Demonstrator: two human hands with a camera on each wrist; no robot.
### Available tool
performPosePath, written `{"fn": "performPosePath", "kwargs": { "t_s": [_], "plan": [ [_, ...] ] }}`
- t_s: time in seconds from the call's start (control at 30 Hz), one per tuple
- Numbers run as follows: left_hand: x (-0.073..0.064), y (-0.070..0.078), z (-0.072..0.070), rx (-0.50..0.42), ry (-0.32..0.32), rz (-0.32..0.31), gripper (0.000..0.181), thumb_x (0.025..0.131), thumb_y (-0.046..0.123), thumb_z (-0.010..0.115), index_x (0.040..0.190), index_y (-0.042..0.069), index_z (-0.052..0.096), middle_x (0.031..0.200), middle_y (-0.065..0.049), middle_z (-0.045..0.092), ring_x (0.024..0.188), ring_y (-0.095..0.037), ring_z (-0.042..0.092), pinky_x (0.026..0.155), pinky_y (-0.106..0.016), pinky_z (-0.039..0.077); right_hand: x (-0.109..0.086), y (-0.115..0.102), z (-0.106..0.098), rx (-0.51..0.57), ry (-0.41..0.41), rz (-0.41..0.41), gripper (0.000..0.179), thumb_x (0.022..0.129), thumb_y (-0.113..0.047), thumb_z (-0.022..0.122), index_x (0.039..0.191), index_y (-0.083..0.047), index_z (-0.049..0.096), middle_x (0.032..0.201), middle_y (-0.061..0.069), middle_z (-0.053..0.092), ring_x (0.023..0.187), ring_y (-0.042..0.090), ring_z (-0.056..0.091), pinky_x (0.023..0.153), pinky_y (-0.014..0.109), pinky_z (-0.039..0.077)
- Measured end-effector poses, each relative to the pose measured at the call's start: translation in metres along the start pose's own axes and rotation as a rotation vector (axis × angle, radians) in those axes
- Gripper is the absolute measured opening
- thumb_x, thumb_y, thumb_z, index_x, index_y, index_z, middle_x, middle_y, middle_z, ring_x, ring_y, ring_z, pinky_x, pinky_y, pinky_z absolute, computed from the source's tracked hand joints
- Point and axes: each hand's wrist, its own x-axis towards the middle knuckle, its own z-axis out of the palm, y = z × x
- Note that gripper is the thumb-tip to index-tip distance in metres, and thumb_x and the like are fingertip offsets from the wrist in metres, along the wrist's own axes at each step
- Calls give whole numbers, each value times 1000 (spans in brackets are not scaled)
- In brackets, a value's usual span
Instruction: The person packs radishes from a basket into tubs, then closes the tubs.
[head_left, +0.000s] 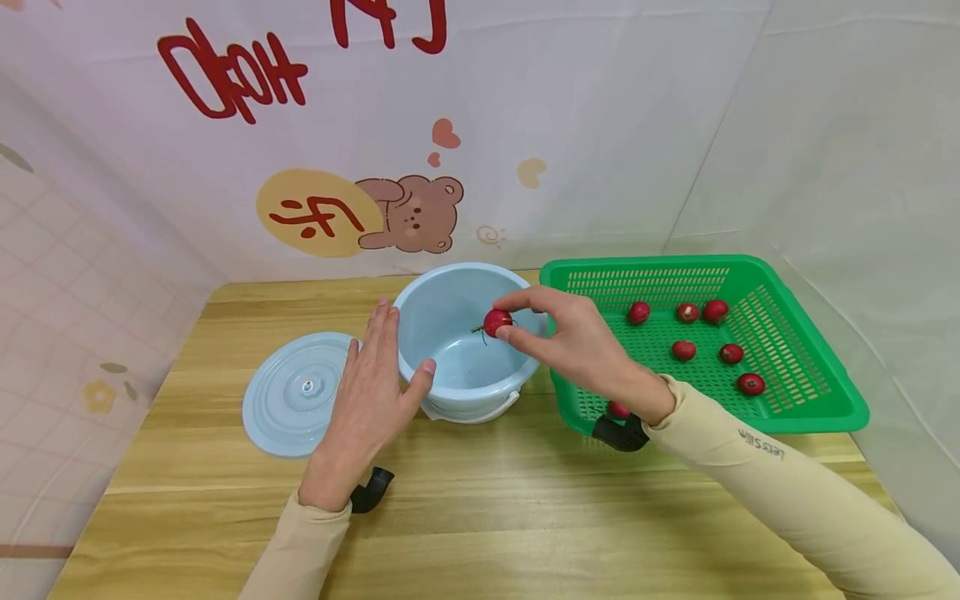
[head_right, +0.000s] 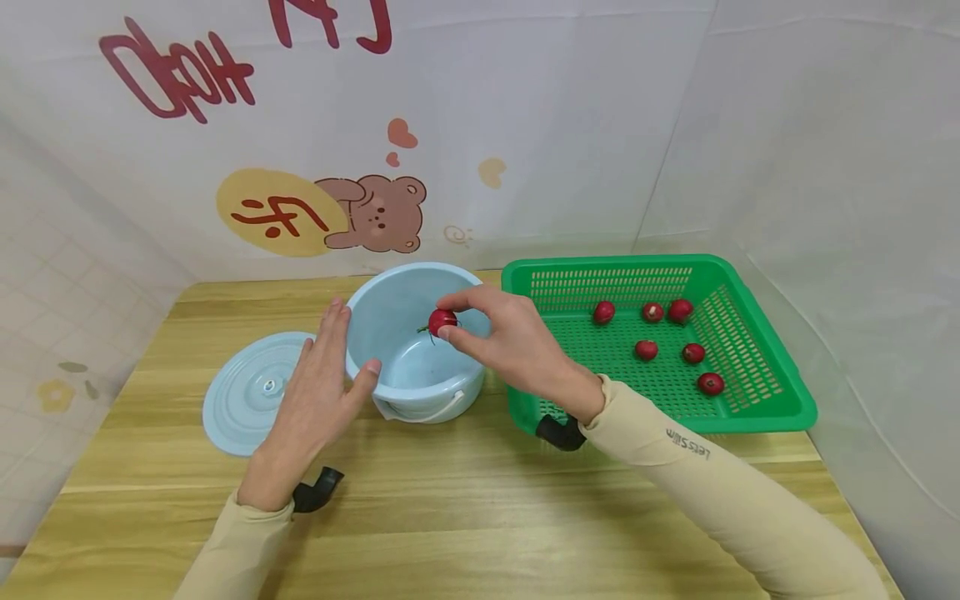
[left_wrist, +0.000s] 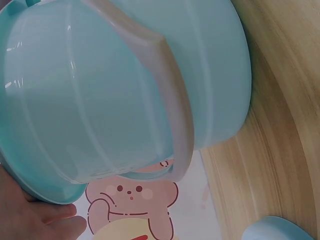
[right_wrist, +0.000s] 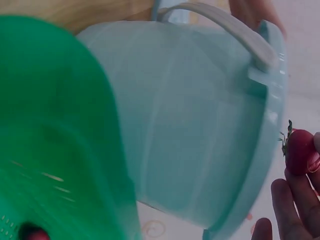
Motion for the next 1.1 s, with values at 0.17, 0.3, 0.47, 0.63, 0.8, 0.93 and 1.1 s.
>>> {"fn": "performPosePath", "kwargs": {
  "t_s": [0.17, 0.3, 0.47, 0.63, 0.8, 0.93, 1.1],
  "plan": [
    [1, 0, 1, -1, -1, 0, 86, 102, 51, 51, 163, -1, 22, 173, -12, 14, 159, -27, 13, 122, -66, 16, 0, 4, 8, -63, -28, -27, 25, 93, -15, 79, 117, -10, 76, 113, -4, 74, 91, 19, 65, 73, 36, 56],
    [0, 0, 1, -4, -5, -5, 85, 102, 50, 51, 163, -1, 21, 173, -11, 13, 159, -27, 13, 123, -65, 15, 0, 6, 11, -109, -63, -50, 23, 93, -17, 79, 115, -11, 76, 110, -6, 74, 89, 15, 65, 69, 31, 52],
    [0, 0, 0, -6, -14, -8, 86, 102, 51, 50, 164, 0, 20, 173, -11, 12, 159, -27, 12, 123, -65, 14, 1, 8, 12, -134, -99, -39, 20, 93, -20, 79, 112, -14, 77, 106, -9, 74, 105, 14, 68, 79, 31, 55],
    [0, 0, 0, -1, -22, -11, 86, 103, 51, 49, 164, 0, 19, 174, -9, 9, 159, -27, 11, 123, -65, 14, 0, 7, 11, -185, -136, -20, 22, 93, -21, 79, 114, -13, 77, 110, -7, 74, 99, 11, 66, 77, 29, 54],
    [0, 0, 1, -6, -12, -1, 85, 103, 49, 50, 163, -1, 19, 173, -11, 11, 159, -28, 12, 122, -66, 15, -3, 3, 2, -176, -151, -11, 23, 94, -20, 78, 117, -14, 77, 116, -5, 74, 92, 13, 65, 73, 30, 53],
    [0, 0, 1, -5, -12, -1, 84, 103, 49, 50, 164, -1, 19, 174, -10, 10, 159, -27, 12, 122, -66, 15, -5, -1, -14, -146, -127, 19, 24, 95, -22, 77, 118, -16, 77, 117, -7, 74, 102, 17, 65, 73, 30, 54],
    [1, 0, 1, -9, -16, 2, 84, 103, 49, 50, 164, -1, 19, 173, -10, 10, 159, -27, 12, 122, -66, 15, -8, -2, -37, -140, -93, 61, 23, 97, -27, 75, 119, -20, 78, 116, -9, 73, 104, 14, 67, 82, 34, 57]
  ]
}}
